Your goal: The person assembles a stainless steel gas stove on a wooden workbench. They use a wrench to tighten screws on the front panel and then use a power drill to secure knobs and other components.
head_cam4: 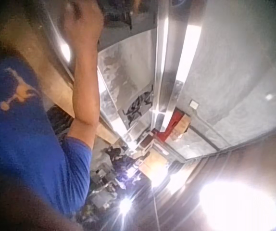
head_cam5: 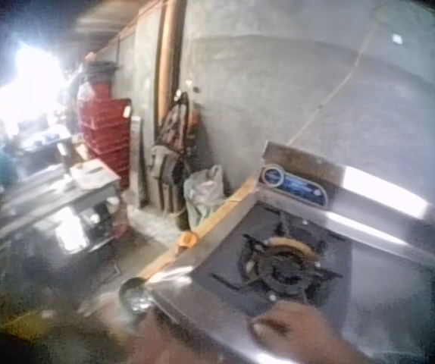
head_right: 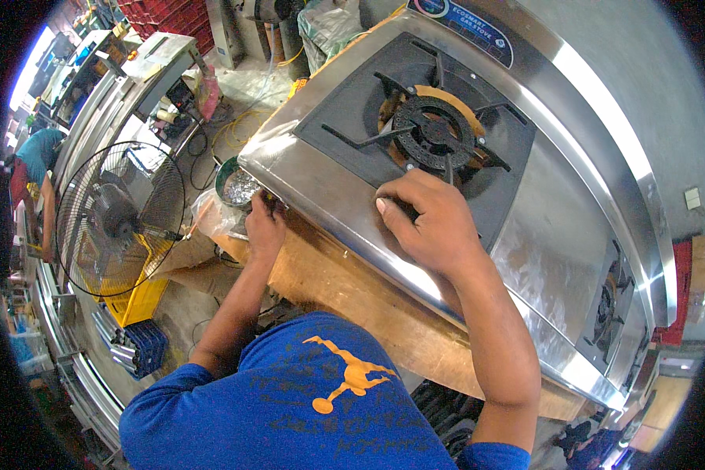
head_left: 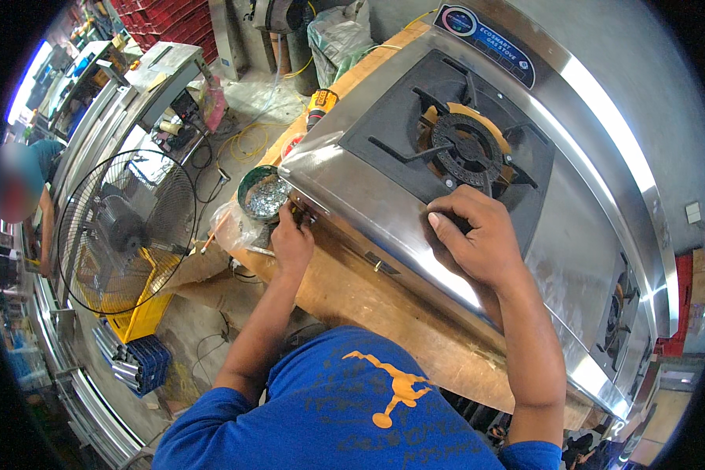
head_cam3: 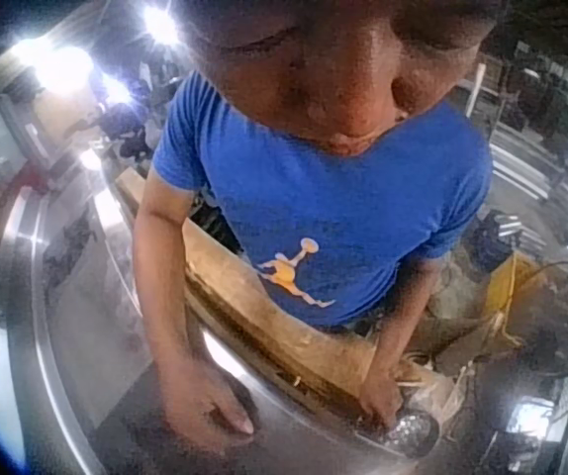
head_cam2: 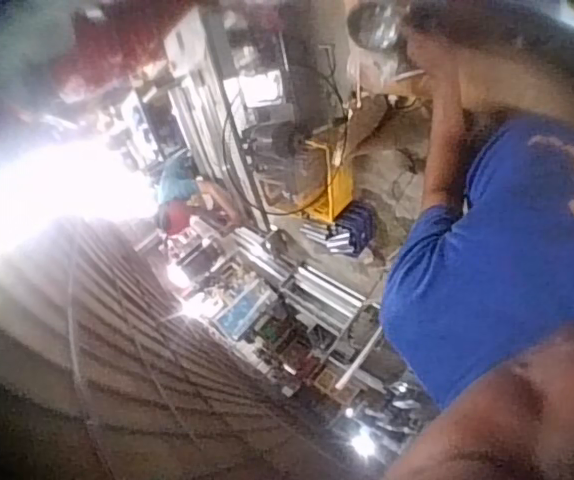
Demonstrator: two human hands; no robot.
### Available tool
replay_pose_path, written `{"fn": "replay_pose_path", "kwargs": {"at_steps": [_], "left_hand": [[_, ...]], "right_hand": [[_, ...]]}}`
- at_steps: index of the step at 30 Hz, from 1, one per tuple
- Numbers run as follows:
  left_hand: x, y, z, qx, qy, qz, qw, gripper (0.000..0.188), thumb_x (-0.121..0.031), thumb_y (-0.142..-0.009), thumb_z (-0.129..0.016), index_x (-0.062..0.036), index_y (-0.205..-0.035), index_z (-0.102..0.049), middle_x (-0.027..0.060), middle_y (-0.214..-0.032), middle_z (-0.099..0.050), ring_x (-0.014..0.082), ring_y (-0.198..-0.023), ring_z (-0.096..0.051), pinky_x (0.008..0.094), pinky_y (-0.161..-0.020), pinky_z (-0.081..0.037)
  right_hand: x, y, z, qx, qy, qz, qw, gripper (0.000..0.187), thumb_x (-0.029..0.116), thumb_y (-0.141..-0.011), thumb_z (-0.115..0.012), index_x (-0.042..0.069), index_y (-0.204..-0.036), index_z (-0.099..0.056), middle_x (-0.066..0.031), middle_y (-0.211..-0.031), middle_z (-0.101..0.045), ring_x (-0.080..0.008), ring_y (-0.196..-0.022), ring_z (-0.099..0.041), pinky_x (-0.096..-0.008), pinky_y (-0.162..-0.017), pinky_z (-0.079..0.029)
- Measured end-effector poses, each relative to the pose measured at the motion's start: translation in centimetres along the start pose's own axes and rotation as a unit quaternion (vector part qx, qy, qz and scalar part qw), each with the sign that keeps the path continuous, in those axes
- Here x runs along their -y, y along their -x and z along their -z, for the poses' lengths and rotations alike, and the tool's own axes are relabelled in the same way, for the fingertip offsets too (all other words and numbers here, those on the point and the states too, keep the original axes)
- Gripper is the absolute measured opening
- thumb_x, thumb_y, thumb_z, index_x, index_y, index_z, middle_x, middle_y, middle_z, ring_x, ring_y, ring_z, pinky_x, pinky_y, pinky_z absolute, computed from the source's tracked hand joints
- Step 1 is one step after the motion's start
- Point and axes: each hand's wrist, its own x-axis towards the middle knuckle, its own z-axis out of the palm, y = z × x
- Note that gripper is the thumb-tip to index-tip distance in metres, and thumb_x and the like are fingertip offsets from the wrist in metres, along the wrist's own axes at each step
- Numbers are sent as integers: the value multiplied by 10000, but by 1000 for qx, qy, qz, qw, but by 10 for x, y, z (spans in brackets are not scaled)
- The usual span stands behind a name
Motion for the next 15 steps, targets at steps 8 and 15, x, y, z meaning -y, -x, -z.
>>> {"fn": "replay_pose_path", "kwargs": {"at_steps": [8,15], "left_hand": [[4,4,-6,18,-64,11,998,329,-81,-851,-643,35,-1154,-586,288,-899,-673,473,-832,-652,539,-734,-510],[3,7,-4,26,23,37,999,219,-166,-914,-634,-18,-1074,-607,249,-898,-688,458,-816,-654,533,-718,-508]], "right_hand": [[-2,3,3,4,9,-4,1000,152,146,-871,-689,17,-949,-706,-132,-874,-657,-298,-837,-641,-370,-753,-487],[-4,1,6,5,1,9,1000,164,205,-895,-652,51,-931,-697,-153,-873,-644,-360,-853,-630,-431,-746,-498]]}}
